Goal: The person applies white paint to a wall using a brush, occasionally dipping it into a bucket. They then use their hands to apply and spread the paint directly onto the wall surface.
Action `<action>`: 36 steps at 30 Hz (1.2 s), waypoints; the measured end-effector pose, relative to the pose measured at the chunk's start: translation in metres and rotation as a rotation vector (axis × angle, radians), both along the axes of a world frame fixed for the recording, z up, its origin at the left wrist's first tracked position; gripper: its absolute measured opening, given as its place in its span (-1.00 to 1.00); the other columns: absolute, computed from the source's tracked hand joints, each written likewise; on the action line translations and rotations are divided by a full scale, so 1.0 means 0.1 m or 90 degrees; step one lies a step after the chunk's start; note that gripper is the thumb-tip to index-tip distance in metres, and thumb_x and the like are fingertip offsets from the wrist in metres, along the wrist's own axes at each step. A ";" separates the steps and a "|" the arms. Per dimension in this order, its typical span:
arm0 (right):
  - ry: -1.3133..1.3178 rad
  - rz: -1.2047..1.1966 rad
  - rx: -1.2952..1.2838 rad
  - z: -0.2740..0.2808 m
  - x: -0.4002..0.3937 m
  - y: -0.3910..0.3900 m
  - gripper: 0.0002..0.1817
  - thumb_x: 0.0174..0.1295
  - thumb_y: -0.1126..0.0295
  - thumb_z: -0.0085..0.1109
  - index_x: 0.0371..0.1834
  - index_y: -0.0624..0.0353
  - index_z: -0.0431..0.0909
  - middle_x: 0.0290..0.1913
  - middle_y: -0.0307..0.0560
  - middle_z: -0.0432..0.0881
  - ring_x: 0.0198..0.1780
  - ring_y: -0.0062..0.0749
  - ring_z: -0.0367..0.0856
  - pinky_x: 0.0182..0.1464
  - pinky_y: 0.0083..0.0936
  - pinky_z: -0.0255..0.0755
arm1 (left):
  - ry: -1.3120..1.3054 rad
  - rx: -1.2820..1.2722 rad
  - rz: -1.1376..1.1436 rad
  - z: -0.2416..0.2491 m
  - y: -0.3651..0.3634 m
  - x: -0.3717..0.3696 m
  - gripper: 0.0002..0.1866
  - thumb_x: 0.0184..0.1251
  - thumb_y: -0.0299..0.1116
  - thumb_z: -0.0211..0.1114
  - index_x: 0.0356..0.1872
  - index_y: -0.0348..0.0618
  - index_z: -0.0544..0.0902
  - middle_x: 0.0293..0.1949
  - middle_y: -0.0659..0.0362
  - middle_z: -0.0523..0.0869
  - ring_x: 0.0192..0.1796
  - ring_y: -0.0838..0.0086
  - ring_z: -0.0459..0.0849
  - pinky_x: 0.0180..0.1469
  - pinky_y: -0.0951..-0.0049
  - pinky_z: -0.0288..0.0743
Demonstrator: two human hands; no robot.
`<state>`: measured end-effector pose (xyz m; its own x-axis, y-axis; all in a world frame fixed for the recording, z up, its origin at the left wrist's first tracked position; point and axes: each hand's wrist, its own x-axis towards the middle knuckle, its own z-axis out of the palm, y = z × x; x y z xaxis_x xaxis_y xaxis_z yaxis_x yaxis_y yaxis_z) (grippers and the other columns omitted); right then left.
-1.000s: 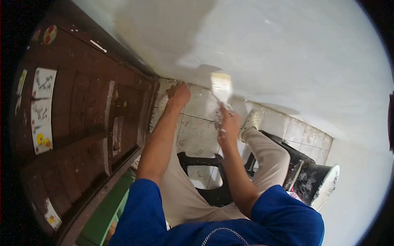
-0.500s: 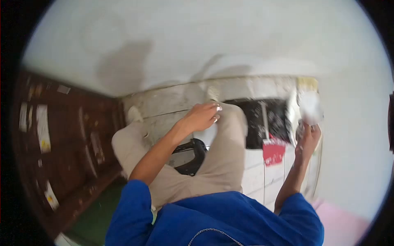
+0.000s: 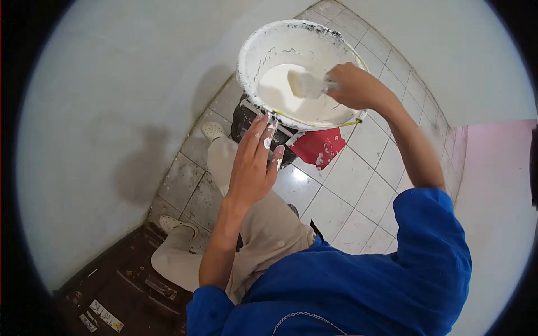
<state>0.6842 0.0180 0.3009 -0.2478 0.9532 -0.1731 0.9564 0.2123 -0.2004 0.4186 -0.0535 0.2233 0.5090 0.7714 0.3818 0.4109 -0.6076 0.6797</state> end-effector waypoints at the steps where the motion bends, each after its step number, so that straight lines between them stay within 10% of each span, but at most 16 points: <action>1: -0.030 0.040 -0.032 -0.07 0.03 0.11 -0.67 0.07 0.29 0.13 -0.28 0.40 0.57 -0.37 0.20 0.63 -0.33 0.10 0.59 -0.20 -0.21 0.43 | -0.005 -0.005 0.002 0.00 -0.01 0.03 -0.52 0.29 -0.39 0.13 0.20 -0.36 0.32 0.26 -0.12 0.30 0.32 0.00 0.25 0.30 0.13 0.18; 16: -0.198 0.111 -0.328 -0.52 -0.32 0.62 -0.75 -0.09 0.43 0.06 -0.47 0.46 0.58 -0.40 0.28 0.62 -0.37 0.02 0.63 -0.35 -0.22 0.48 | 0.078 -0.124 0.058 0.24 -0.04 0.08 -0.48 0.24 -0.40 0.17 0.22 -0.31 0.31 0.28 0.01 0.31 0.23 0.13 0.40 0.18 0.24 0.36; 28: -0.037 -0.117 0.002 0.44 0.02 -0.60 -0.75 0.05 0.39 0.09 -0.25 0.33 0.48 -0.45 0.24 0.57 -0.36 0.13 0.56 -0.23 -0.12 0.45 | 0.114 -0.115 0.084 0.25 -0.07 0.12 -0.47 0.21 -0.37 0.20 0.21 -0.31 0.33 0.27 0.03 0.30 0.10 0.12 0.52 0.04 0.25 0.47; 36: 0.110 -0.252 0.130 0.11 -0.11 -1.34 -0.68 -0.03 0.46 0.11 -0.16 0.31 0.46 -0.41 0.23 0.57 -0.38 0.11 0.56 -0.30 -0.11 0.42 | 0.127 -0.086 0.087 0.22 -0.07 0.07 -0.45 0.21 -0.34 0.20 0.22 -0.27 0.31 0.28 0.07 0.30 0.08 0.11 0.53 0.01 0.23 0.47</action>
